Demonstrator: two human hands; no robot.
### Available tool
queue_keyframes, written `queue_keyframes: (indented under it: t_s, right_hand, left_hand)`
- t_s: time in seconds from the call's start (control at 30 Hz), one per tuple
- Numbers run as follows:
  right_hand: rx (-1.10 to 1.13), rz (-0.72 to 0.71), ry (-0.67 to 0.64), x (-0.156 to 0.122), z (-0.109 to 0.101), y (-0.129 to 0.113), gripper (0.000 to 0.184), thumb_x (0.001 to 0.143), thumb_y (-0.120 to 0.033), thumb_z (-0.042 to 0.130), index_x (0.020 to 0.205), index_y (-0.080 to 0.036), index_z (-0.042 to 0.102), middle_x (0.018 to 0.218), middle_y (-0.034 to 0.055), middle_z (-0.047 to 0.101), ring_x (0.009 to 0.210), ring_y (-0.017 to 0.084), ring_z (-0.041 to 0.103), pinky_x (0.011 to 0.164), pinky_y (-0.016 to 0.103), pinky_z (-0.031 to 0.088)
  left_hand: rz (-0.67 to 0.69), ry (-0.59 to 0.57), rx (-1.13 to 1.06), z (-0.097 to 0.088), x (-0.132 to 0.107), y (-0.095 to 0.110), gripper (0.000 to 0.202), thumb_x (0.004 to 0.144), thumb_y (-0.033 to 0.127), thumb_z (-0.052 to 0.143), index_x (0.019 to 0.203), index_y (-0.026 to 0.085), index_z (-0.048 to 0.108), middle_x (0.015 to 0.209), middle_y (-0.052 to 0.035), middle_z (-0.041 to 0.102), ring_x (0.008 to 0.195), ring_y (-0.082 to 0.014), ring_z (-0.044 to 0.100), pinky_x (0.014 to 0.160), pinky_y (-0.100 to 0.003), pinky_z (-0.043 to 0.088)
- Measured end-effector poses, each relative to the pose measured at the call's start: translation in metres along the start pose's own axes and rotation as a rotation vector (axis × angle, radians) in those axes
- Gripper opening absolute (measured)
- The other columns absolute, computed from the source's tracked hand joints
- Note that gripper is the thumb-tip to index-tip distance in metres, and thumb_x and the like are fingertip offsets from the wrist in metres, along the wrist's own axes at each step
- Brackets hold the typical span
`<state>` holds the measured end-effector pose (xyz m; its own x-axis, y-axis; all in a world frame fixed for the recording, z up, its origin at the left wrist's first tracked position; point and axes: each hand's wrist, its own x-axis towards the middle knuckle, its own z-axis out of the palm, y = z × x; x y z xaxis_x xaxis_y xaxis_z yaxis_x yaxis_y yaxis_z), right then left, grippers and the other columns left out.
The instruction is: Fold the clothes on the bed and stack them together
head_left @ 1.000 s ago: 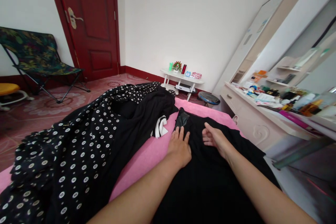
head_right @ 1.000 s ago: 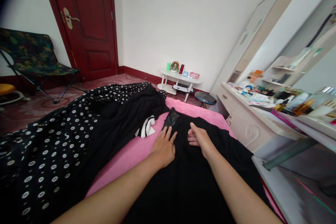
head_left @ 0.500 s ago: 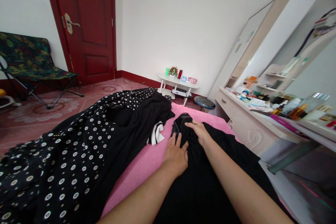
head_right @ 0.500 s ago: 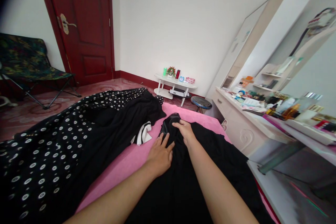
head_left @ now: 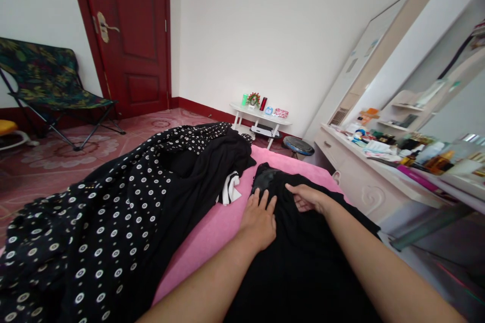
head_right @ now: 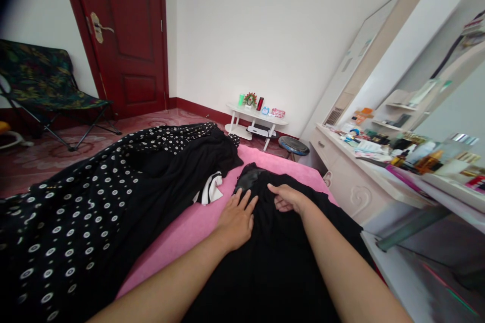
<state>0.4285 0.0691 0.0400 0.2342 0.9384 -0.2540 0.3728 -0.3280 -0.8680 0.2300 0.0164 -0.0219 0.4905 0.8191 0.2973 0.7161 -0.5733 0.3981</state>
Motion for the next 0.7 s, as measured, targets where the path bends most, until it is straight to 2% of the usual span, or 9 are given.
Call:
queue_keyframes:
  t_s: [0.07, 0.13, 0.23, 0.33, 0.43, 0.5, 0.57, 0.63, 0.7]
  right_hand:
    - [-0.046, 0.100, -0.186, -0.013, -0.010, 0.003, 0.034, 0.058, -0.042, 0.079, 0.063, -0.017, 0.056, 0.049, -0.0009, 0.056, 0.045, 0.011, 0.053, 0.046, 0.022, 0.043]
    - [-0.067, 0.131, -0.288, -0.023, -0.019, 0.004, 0.033, 0.058, -0.038, 0.079, 0.062, -0.016, 0.056, 0.055, 0.0009, 0.060, 0.049, 0.011, 0.056, 0.050, 0.022, 0.045]
    - [-0.066, 0.146, -0.198, -0.033, -0.028, 0.006, 0.027, 0.062, -0.036, 0.075, 0.067, -0.016, 0.057, 0.066, 0.0034, 0.065, 0.059, 0.013, 0.063, 0.059, 0.024, 0.048]
    - [-0.007, 0.116, -0.091, -0.045, -0.027, 0.011, 0.025, 0.065, -0.037, 0.071, 0.071, -0.018, 0.056, 0.068, 0.0019, 0.063, 0.062, 0.014, 0.062, 0.062, 0.025, 0.048]
    - [-0.090, -0.036, -0.185, -0.058, -0.024, 0.018, 0.029, 0.066, -0.043, 0.071, 0.066, -0.019, 0.055, 0.062, -0.0020, 0.059, 0.058, 0.011, 0.055, 0.057, 0.021, 0.042]
    - [-0.181, -0.073, -0.213, -0.063, -0.029, 0.023, 0.032, 0.064, -0.045, 0.071, 0.060, -0.019, 0.053, 0.055, -0.0043, 0.054, 0.052, 0.010, 0.048, 0.052, 0.021, 0.037]
    - [-0.192, -0.022, -0.145, -0.062, -0.044, 0.028, 0.031, 0.065, -0.044, 0.068, 0.056, -0.020, 0.050, 0.051, -0.0046, 0.052, 0.049, 0.011, 0.046, 0.050, 0.022, 0.036]
    - [-0.236, 0.035, -0.004, -0.056, -0.067, 0.033, 0.027, 0.067, -0.040, 0.063, 0.054, -0.021, 0.050, 0.050, -0.0028, 0.053, 0.049, 0.013, 0.049, 0.052, 0.025, 0.038]
    - [-0.473, 0.064, 0.156, -0.050, -0.088, 0.036, 0.023, 0.067, -0.033, 0.061, 0.051, -0.021, 0.050, 0.051, 0.0001, 0.055, 0.053, 0.017, 0.053, 0.054, 0.028, 0.040]
  left_hand:
    - [-0.002, -0.009, 0.007, -0.001, 0.000, 0.001, 0.057, 0.090, 0.034, 0.033, 0.144, 0.020, 0.032, 0.153, -0.0054, 0.023, 0.142, -0.0297, 0.011, 0.115, -0.047, 0.016]
    - [0.000, -0.026, 0.015, -0.002, -0.001, 0.001, 0.056, 0.090, 0.033, 0.033, 0.144, 0.020, 0.032, 0.153, -0.0058, 0.023, 0.142, -0.0296, 0.011, 0.114, -0.048, 0.016]
    - [0.000, -0.030, 0.017, -0.002, -0.001, 0.001, 0.056, 0.090, 0.033, 0.033, 0.145, 0.021, 0.031, 0.154, -0.0057, 0.022, 0.142, -0.0297, 0.011, 0.114, -0.048, 0.016]
    - [0.001, -0.011, 0.010, 0.000, -0.001, 0.000, 0.056, 0.090, 0.034, 0.033, 0.144, 0.022, 0.032, 0.154, -0.0053, 0.023, 0.142, -0.0297, 0.012, 0.114, -0.047, 0.016]
    - [0.006, 0.001, 0.004, 0.003, -0.001, -0.001, 0.055, 0.090, 0.034, 0.033, 0.144, 0.022, 0.033, 0.153, -0.0054, 0.024, 0.142, -0.0300, 0.012, 0.114, -0.047, 0.016]
    - [0.008, 0.007, 0.003, 0.004, 0.000, -0.001, 0.056, 0.090, 0.034, 0.033, 0.144, 0.021, 0.033, 0.153, -0.0060, 0.024, 0.142, -0.0302, 0.012, 0.114, -0.047, 0.016]
    - [0.004, 0.011, 0.005, 0.005, 0.000, -0.001, 0.056, 0.090, 0.035, 0.033, 0.145, 0.021, 0.032, 0.153, -0.0061, 0.025, 0.142, -0.0302, 0.012, 0.114, -0.047, 0.016]
    - [-0.002, 0.007, 0.007, 0.005, 0.000, -0.001, 0.056, 0.091, 0.035, 0.032, 0.145, 0.021, 0.031, 0.153, -0.0057, 0.025, 0.142, -0.0299, 0.012, 0.114, -0.047, 0.016]
    - [-0.001, -0.002, 0.009, 0.005, 0.000, -0.001, 0.055, 0.091, 0.035, 0.032, 0.144, 0.022, 0.033, 0.153, -0.0051, 0.024, 0.141, -0.0302, 0.013, 0.114, -0.048, 0.016]
